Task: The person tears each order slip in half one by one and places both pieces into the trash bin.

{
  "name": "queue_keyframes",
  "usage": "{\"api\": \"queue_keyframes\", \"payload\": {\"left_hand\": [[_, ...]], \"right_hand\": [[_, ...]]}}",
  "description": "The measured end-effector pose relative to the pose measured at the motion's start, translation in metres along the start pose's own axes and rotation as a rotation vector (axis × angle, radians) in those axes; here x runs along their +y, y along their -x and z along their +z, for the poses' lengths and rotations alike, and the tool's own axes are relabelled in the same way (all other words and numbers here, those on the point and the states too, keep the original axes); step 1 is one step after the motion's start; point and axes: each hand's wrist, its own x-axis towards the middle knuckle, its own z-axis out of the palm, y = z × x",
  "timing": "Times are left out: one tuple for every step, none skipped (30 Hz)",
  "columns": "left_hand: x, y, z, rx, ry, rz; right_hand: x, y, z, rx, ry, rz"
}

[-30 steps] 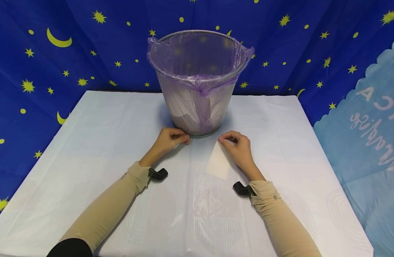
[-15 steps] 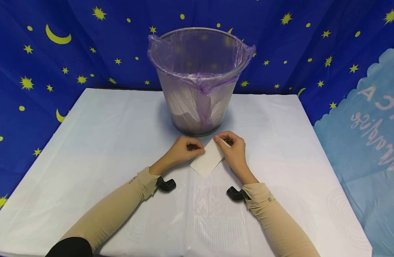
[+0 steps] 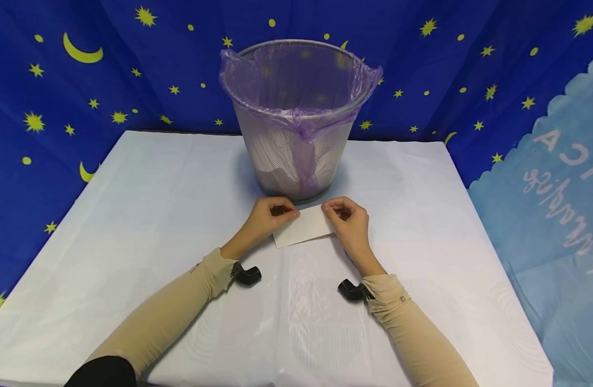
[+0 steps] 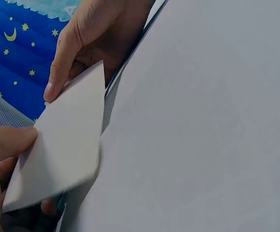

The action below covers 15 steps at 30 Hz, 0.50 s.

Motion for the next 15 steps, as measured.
{"api": "queue_keyframes", "payload": {"left_hand": [[-0.001, 0.000, 0.000, 0.014, 0.011, 0.005], [-0.002, 0.000, -0.001, 0.027, 0.020, 0.010], [-0.003, -0.001, -0.001, 0.042, 0.031, 0.016], [-0.004, -0.001, -0.002, 0.055, 0.041, 0.020], [-0.004, -0.001, -0.002, 0.064, 0.049, 0.026], [-0.005, -0.001, -0.002, 0.071, 0.053, 0.029], [-0.005, -0.001, -0.002, 0.071, 0.054, 0.029], [-0.005, -0.001, -0.002, 0.067, 0.054, 0.030], [-0.005, -0.001, -0.002, 0.060, 0.049, 0.031], [-0.005, -0.001, -0.001, 0.049, 0.040, 0.032], [-0.005, -0.001, -0.001, 0.039, 0.027, 0.034], [-0.004, -0.001, -0.001, 0.030, 0.015, 0.034], [-0.004, -0.001, -0.001, 0.022, 0.003, 0.037], [-0.004, -0.001, -0.001, 0.018, -0.009, 0.037], [-0.004, -0.001, -0.001, 0.013, -0.016, 0.038]], "right_hand": [[-0.001, 0.000, 0.000, -0.006, 0.001, 0.002], [-0.001, 0.000, 0.000, -0.015, 0.004, 0.001], [-0.002, 0.000, 0.000, -0.027, 0.010, -0.001], [-0.002, 0.000, -0.001, -0.041, 0.017, -0.002], [-0.003, 0.000, -0.001, -0.056, 0.030, -0.007], [-0.003, 0.001, -0.001, -0.072, 0.047, -0.016], [-0.003, 0.001, -0.001, -0.090, 0.063, -0.026], [-0.003, 0.001, -0.002, -0.109, 0.078, -0.036], [-0.003, 0.002, -0.002, -0.126, 0.093, -0.049], [-0.003, 0.002, -0.002, -0.144, 0.104, -0.060], [-0.002, 0.002, -0.002, -0.160, 0.114, -0.070], [0.000, 0.002, -0.001, -0.176, 0.123, -0.081], [0.001, 0.002, -0.001, -0.191, 0.130, -0.088], [0.004, 0.002, -0.001, -0.203, 0.137, -0.091], [0.009, 0.001, 0.000, -0.214, 0.141, -0.097]]}}
